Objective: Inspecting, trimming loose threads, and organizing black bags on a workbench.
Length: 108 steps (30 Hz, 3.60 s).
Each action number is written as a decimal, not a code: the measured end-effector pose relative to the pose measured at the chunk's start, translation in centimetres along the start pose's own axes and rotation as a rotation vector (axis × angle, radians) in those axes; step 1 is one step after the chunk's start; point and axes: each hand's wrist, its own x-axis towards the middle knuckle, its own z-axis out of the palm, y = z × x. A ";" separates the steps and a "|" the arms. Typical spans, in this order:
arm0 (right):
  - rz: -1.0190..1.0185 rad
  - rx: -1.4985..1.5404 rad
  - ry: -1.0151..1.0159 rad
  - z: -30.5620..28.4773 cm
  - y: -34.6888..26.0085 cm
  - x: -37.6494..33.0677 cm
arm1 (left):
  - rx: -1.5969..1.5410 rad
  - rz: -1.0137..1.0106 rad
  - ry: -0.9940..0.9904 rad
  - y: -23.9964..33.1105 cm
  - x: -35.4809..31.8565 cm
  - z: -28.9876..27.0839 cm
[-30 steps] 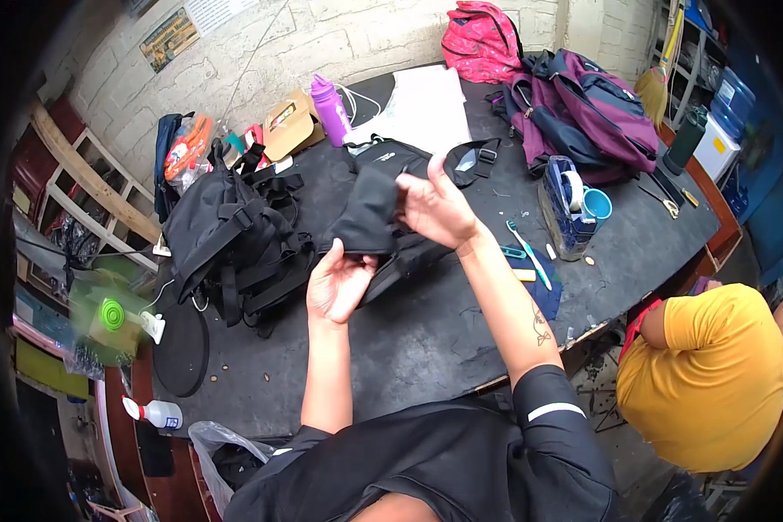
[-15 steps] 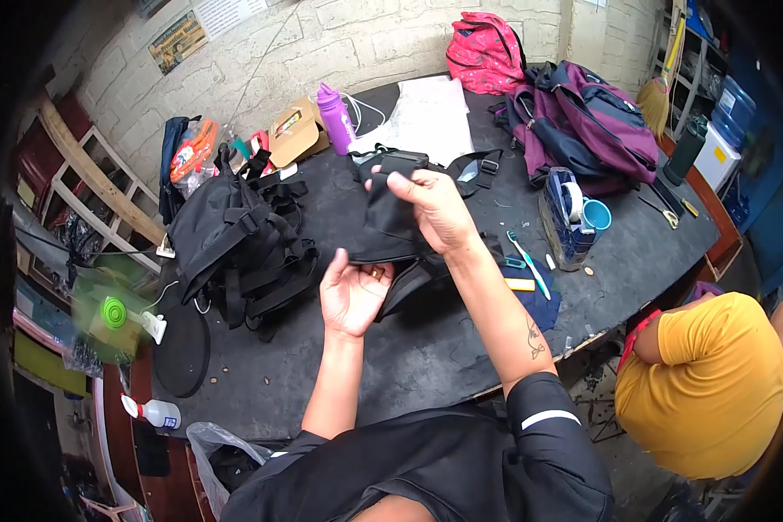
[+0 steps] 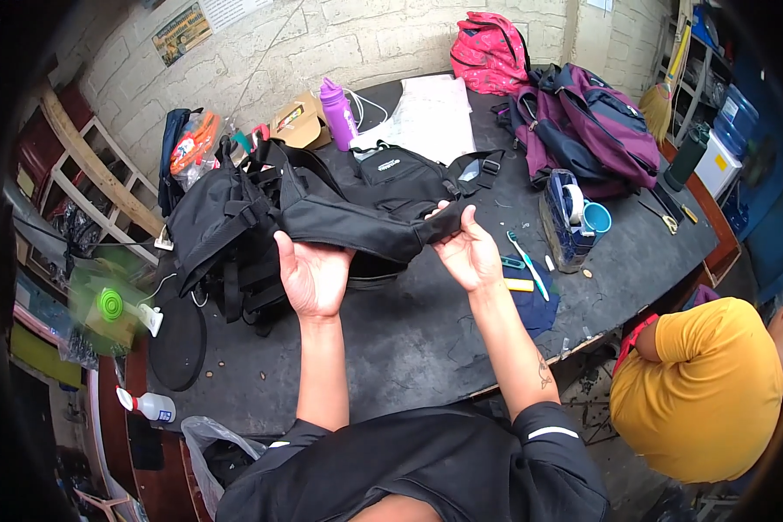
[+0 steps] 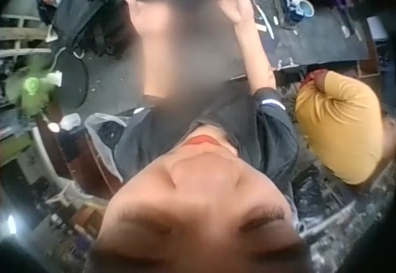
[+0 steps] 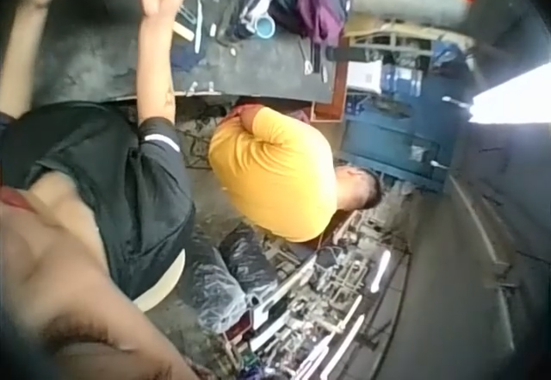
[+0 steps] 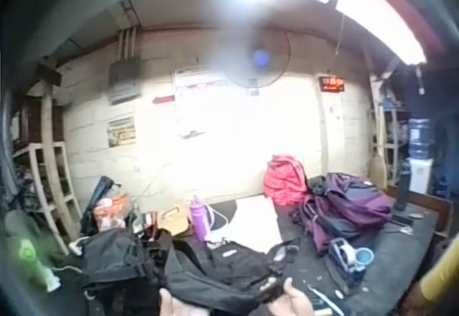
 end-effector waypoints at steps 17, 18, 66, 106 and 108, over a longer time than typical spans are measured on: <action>0.021 0.140 0.151 -2.1 1.1 -1.4 | 0.560 -0.042 0.097 0.4 1.3 -1.3; 0.028 0.131 0.188 -2.1 1.0 -1.3 | 0.565 -0.090 0.124 0.5 1.4 -1.6; -0.113 -0.865 -0.516 13.9 -2.6 4.2 | 1.302 -0.057 -0.243 -2.5 0.8 8.3; -0.770 -2.097 0.008 4.7 -1.6 -3.5 | 1.474 -0.054 -0.068 -3.8 2.4 4.2; -0.876 -2.246 -0.070 7.3 -0.5 -3.9 | 1.461 -0.053 -0.068 -3.9 2.4 4.1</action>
